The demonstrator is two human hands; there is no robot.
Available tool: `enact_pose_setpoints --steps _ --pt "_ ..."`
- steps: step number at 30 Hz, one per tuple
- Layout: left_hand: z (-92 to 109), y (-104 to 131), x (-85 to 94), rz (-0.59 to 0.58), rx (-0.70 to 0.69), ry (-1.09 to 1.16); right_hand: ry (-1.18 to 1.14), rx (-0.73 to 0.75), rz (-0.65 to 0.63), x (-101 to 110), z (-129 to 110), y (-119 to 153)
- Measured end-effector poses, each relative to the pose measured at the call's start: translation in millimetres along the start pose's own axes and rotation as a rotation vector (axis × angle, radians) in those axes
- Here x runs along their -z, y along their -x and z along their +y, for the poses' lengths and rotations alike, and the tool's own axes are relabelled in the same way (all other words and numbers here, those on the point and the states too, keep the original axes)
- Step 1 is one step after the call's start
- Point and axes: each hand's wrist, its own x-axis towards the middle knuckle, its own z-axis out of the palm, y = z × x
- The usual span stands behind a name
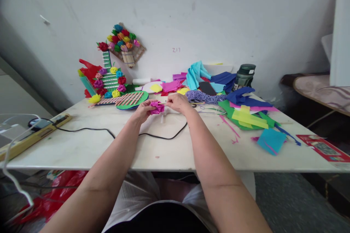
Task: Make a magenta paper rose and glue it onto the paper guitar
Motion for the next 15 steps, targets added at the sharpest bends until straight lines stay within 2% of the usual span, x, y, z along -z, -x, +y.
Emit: enact_pose_setpoints --steps 5,11,15 --pt "-1 -2 0.7 0.036 -0.055 0.081 -0.053 -0.049 0.011 1 6 -1" --pt "-3 -6 1.2 0.083 -0.103 0.138 -0.137 -0.062 0.084 -4 12 -4" --pt "-2 -5 -0.1 0.099 -0.124 0.171 -0.171 -0.067 0.078 -4 12 -4"
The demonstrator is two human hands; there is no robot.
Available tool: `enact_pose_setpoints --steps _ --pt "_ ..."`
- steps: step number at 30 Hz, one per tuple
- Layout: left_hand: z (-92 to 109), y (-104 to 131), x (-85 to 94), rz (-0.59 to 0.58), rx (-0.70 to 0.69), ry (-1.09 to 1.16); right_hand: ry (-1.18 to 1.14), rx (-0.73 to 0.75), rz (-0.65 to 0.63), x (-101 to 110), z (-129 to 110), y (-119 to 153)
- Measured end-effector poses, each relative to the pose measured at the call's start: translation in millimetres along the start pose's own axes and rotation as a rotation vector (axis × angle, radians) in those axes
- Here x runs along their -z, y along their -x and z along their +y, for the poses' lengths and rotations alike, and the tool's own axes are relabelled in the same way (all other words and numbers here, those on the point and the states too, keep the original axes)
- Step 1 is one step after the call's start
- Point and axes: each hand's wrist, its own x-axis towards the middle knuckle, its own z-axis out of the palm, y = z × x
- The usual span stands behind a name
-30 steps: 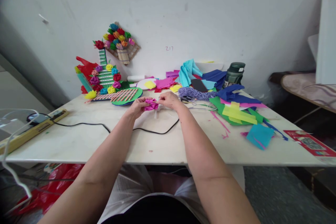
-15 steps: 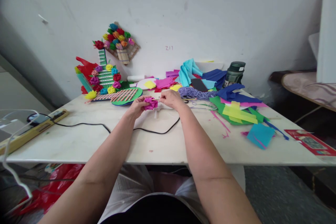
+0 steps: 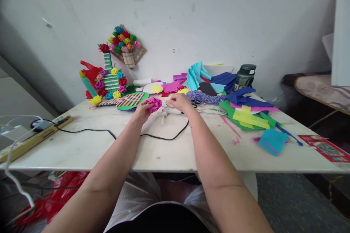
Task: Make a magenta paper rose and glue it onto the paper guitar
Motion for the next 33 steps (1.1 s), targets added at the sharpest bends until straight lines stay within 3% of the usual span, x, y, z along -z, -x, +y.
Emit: enact_pose_setpoints --steps 14,33 --pt "-0.2 -0.5 1.3 0.02 -0.015 -0.017 0.048 -0.031 -0.042 -2.8 -1.8 -0.3" --pt "0.0 2.4 -0.8 -0.067 0.01 -0.053 0.004 -0.054 -0.044 -4.6 -6.1 2.2"
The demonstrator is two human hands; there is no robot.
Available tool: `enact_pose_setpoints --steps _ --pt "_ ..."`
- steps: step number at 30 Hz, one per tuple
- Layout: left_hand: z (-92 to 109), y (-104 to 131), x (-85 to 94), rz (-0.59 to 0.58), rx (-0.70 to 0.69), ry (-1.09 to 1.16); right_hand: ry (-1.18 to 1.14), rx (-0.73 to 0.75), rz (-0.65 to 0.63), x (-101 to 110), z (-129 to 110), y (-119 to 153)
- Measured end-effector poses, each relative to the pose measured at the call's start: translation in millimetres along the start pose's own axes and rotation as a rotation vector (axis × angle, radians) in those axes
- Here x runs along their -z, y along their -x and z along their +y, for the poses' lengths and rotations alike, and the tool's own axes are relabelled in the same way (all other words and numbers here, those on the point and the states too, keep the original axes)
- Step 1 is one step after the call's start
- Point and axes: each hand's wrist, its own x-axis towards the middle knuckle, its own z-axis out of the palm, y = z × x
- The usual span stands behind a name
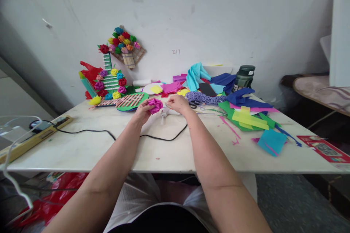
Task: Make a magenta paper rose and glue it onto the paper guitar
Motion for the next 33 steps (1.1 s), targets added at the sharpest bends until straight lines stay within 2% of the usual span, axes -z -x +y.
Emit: enact_pose_setpoints --steps 3,9,16,25,33 --pt "0 0 0.4 -0.016 0.016 -0.003 -0.056 0.017 -0.038 2 -3 2" --pt "2 1 -1.9 -0.002 0.039 -0.008 0.02 0.107 -0.114 -1 -1 -1" --pt "1 0 -2.3 0.004 0.031 -0.013 0.123 0.147 -0.092 -5 -7 0" --pt "2 1 -5.7 0.021 0.047 0.028 0.478 0.244 -0.043 -3 -19 5" --pt "1 1 -2.8 -0.004 0.047 0.045 0.574 0.318 -0.044 -2 -21 7"
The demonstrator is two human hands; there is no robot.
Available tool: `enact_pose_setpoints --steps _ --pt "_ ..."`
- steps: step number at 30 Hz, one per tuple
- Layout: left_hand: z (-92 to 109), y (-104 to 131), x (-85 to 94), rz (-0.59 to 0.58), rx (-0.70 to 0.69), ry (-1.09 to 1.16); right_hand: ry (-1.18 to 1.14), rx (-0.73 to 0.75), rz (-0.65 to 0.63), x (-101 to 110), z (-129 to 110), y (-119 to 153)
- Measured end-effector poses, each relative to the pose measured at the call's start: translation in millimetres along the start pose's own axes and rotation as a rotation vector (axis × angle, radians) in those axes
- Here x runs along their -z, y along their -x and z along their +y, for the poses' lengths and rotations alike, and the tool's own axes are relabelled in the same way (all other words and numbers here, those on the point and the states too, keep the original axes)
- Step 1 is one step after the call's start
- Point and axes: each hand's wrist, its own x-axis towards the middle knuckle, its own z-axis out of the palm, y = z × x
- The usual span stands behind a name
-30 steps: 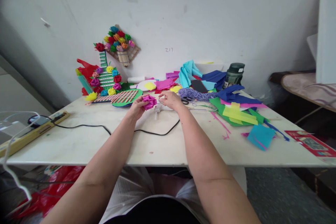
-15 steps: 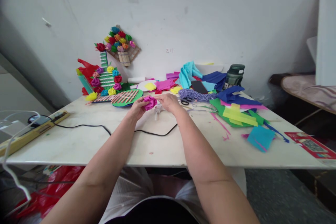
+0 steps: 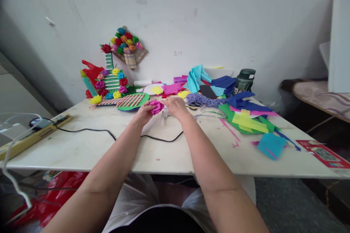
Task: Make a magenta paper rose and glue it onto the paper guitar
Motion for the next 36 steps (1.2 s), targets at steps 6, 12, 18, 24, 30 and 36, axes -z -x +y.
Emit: enact_pose_setpoints --steps 6,12,18,24,30,36 --pt "3 1 4.3 0.004 0.033 -0.137 0.039 0.069 0.013 1 1 0" --pt "3 1 5.3 -0.057 0.063 -0.259 0.047 0.092 -0.026 6 -1 1" --pt "1 1 5.8 -0.106 -0.04 -0.345 -0.023 0.048 -0.026 11 -4 2" --pt "1 1 5.0 -0.096 -0.07 -0.347 -0.117 0.031 -0.006 11 -3 4" --pt "3 3 1.7 -0.111 -0.084 -0.367 -0.172 -0.038 -0.008 5 1 2" --pt "2 3 0.5 -0.128 -0.095 -0.426 -0.191 -0.045 -0.014 1 3 0"
